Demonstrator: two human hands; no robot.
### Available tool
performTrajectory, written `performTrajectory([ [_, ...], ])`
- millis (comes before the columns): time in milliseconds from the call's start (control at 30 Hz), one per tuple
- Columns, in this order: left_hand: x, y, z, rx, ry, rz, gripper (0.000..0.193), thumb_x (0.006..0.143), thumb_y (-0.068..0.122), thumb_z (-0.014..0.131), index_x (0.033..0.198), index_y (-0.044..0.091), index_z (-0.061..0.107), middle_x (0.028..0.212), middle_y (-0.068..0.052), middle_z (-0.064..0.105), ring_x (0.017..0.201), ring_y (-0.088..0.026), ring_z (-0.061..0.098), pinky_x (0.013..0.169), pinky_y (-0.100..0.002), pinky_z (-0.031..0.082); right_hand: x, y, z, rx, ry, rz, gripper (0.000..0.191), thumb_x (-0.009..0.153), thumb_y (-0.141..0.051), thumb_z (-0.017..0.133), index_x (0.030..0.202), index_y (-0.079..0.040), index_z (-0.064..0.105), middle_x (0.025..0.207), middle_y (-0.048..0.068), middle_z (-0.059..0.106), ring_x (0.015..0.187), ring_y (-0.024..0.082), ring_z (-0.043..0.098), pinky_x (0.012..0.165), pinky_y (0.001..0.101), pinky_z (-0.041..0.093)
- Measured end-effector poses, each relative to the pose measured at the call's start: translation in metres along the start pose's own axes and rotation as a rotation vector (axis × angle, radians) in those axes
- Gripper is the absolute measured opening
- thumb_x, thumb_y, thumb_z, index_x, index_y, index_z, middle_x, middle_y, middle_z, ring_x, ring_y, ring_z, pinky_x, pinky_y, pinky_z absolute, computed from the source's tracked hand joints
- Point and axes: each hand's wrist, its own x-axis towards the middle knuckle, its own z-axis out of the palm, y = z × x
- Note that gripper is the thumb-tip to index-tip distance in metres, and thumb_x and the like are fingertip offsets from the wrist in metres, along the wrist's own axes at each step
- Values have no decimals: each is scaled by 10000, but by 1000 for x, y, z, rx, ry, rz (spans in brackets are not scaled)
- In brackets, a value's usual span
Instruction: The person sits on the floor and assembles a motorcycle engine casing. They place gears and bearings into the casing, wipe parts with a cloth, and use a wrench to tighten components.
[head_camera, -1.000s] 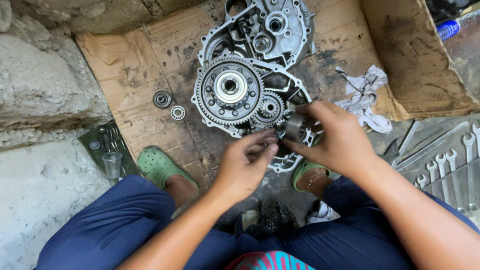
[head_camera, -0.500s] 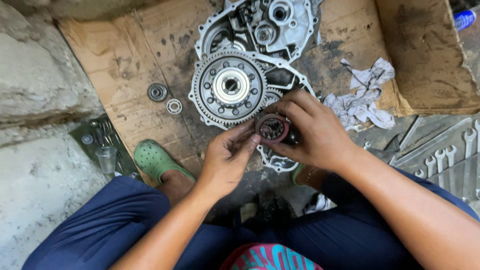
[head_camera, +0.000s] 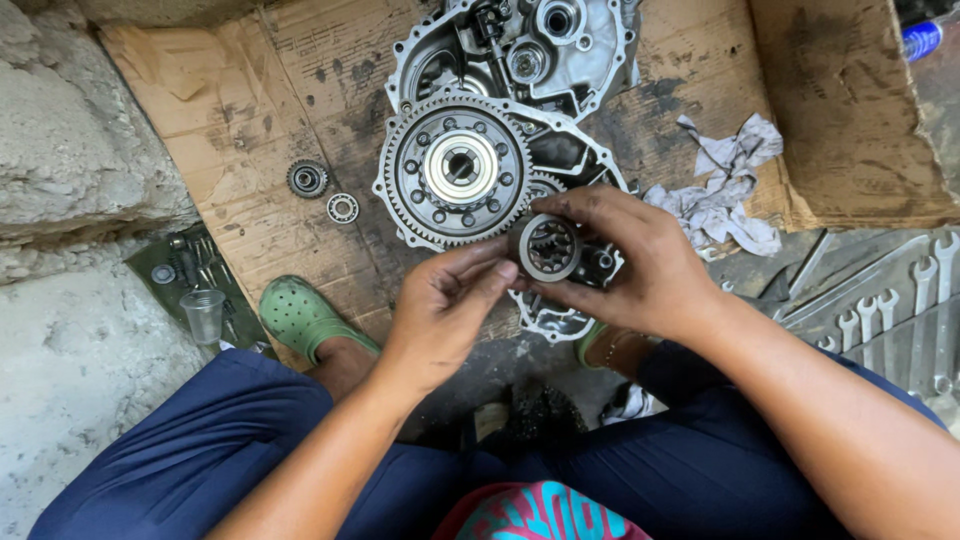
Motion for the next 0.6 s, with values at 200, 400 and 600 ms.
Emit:
performTrajectory([
  [200, -11, 33, -2, 84, -35, 10, 291, 1045, 108, 578, 1274, -22, 701, 1029, -82, 788, 863, -139, 738, 776, -262, 579, -22, 22, -5, 1383, -273, 481, 725, 912, -340, 806, 1464, 33, 520, 1316, 232, 670, 1146, 298, 696, 1001, 432, 575],
  [400, -18, 54, 12, 54, -38, 58, 274, 1024, 79, 599, 1263, -9, 701, 947, -46, 747, 872, -97, 696, 781, -250, 572, -52, 24, -14, 1688, -456, 413, 852, 926, -513, 754, 1457, 75, 441, 1360, 269, 625, 1110, 360, 721, 1003, 514, 551],
  [600, -24, 65, 22, 88, -74, 109, 267, 1019, 74, 611, 1250, -14, 712, 917, -42, 740, 869, -83, 692, 795, -248, 581, -59, 24, -9, 1688, -463, 402, 907, 954, -560, 726, 1485, 106, 413, 1351, 305, 631, 1061, 348, 737, 1054, 522, 534],
])
